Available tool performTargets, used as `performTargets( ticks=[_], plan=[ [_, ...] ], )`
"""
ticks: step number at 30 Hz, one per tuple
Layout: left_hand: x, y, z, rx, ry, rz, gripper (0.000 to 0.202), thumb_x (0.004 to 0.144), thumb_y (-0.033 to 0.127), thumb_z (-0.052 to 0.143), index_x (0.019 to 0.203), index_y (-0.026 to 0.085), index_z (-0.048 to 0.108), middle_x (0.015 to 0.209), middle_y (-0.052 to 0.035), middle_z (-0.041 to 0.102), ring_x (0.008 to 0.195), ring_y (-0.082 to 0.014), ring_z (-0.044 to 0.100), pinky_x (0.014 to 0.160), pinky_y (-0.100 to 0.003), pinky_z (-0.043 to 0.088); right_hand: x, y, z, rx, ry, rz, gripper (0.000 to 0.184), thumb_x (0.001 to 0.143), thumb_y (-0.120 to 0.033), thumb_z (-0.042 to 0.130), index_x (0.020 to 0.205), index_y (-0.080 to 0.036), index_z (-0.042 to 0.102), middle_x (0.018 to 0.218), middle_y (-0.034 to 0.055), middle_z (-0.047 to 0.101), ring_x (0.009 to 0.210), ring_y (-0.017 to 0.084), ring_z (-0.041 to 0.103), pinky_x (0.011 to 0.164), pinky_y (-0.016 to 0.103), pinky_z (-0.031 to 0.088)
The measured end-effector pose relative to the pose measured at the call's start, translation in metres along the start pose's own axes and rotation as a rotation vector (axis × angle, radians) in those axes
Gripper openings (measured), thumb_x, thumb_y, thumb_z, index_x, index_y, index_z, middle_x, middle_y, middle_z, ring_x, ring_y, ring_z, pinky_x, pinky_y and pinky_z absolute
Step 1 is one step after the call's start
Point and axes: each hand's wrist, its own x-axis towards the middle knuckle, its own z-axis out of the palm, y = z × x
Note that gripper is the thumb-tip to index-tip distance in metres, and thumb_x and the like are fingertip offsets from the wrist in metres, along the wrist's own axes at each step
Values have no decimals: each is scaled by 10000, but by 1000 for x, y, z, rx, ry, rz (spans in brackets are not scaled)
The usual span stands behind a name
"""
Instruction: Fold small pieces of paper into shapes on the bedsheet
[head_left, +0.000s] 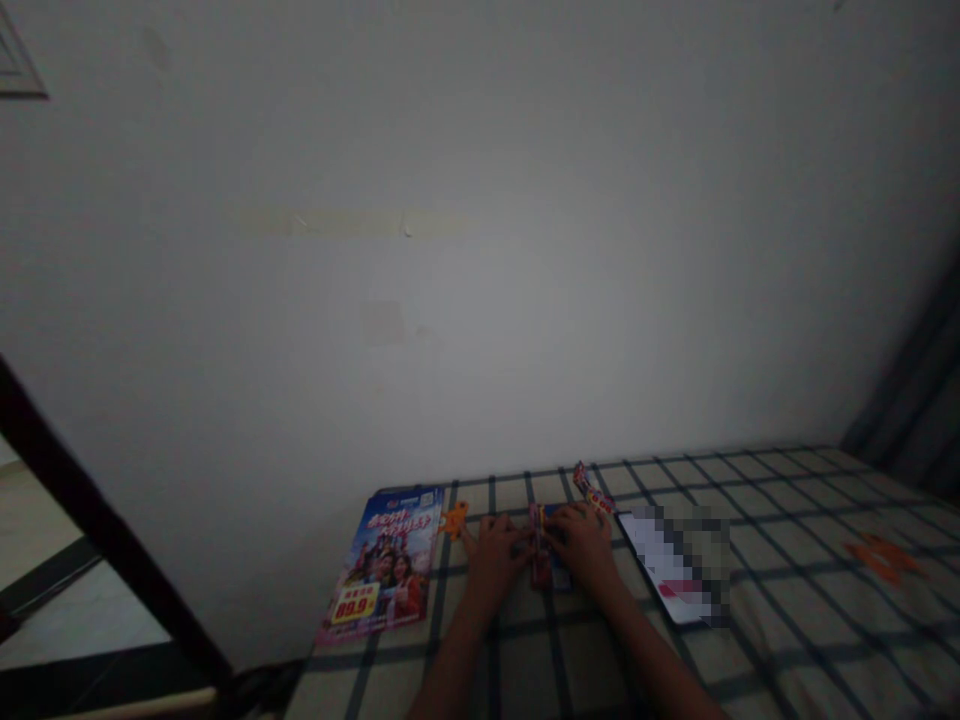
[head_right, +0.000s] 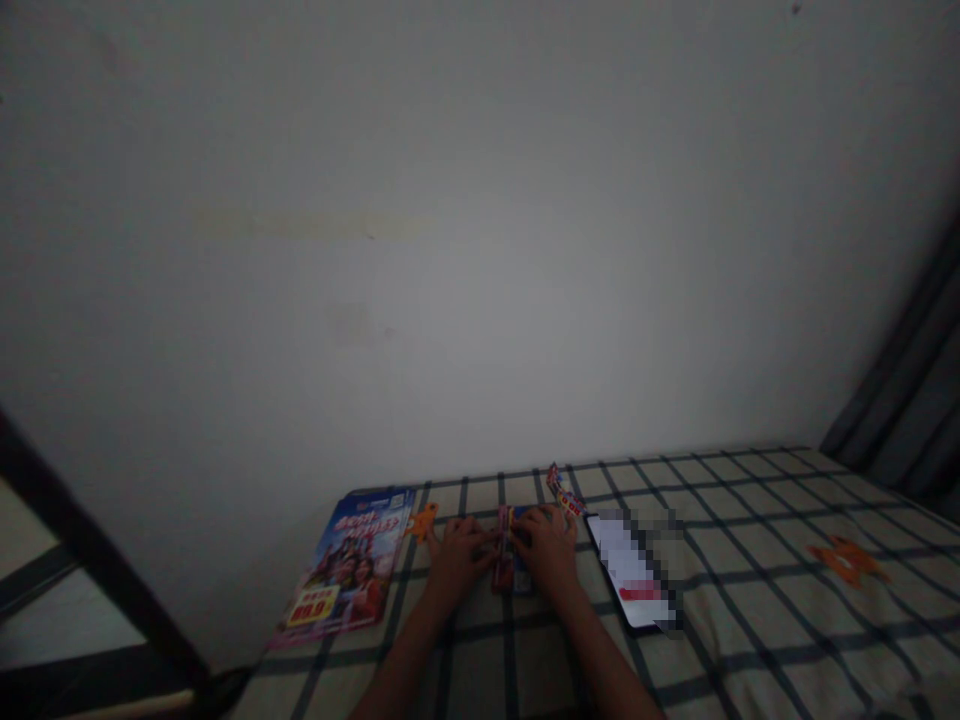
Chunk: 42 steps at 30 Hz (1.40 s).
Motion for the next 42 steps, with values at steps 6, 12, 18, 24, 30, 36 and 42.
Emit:
performTargets(
  ticks=[6,12,18,24,30,36,42],
  plan=[
    [0,0,-1,33,-29,-3,287,898,527,575,1168,508,672,1184,-1,633,1191,-304,477,1083,-760,125,-6,0,-8,-29,-78,-15,267,870,-405,622,1124,-404,704,1224,-15,684,1292,305,440,1128,584,171],
    [-1,-2,1,35,-18,9,298,885,503,600,1167,468,689,1166,-26,630,1161,-299,489,1083,-736,150,-10,2,-12,-42,-174,-4,381,844,-402,635,1224,-428,647,1340,-27,626,1367,337,366,1127,637,148],
    [1,-2,0,58,-12,0,286,896,504,587,1165,495,683,1167,-11,635,1180,-312,488,1081,-723,187,-16,4,-15,-10,-215,-23,431,857,-546,604,1266,-413,624,1410,-4,578,1404,362,325,1137,660,127],
    [0,0,-3,47,-28,8,292,897,503,595,1174,479,684,1179,-15,637,1200,-316,484,1085,-735,163,-20,4,-21,4,-319,-14,546,812,-519,656,1339,-417,561,1500,-2,491,1451,381,257,1129,720,87],
    [-1,0,-2,34,-7,-2,273,889,497,607,1143,472,704,1164,-19,642,1190,-315,492,1089,-730,161,-25,4,-26,28,-328,-48,637,782,-627,658,1375,-445,517,1521,3,466,1462,396,248,1123,744,83],
    [-2,-1,0,29,7,10,286,885,501,606,1152,465,703,1157,-25,634,1181,-299,483,1115,-690,148,-27,7,-24,9,-348,-92,761,714,-578,730,1416,-463,457,1554,-16,419,1479,396,217,1130,738,50],
    [-2,1,-3,11,-21,-9,285,891,497,598,1158,474,695,1199,-24,634,1223,-310,461,1114,-703,114,-32,10,-26,20,-353,-108,744,728,-522,718,1421,-449,459,1561,-34,408,1494,360,202,1175,666,54]
  ],
)
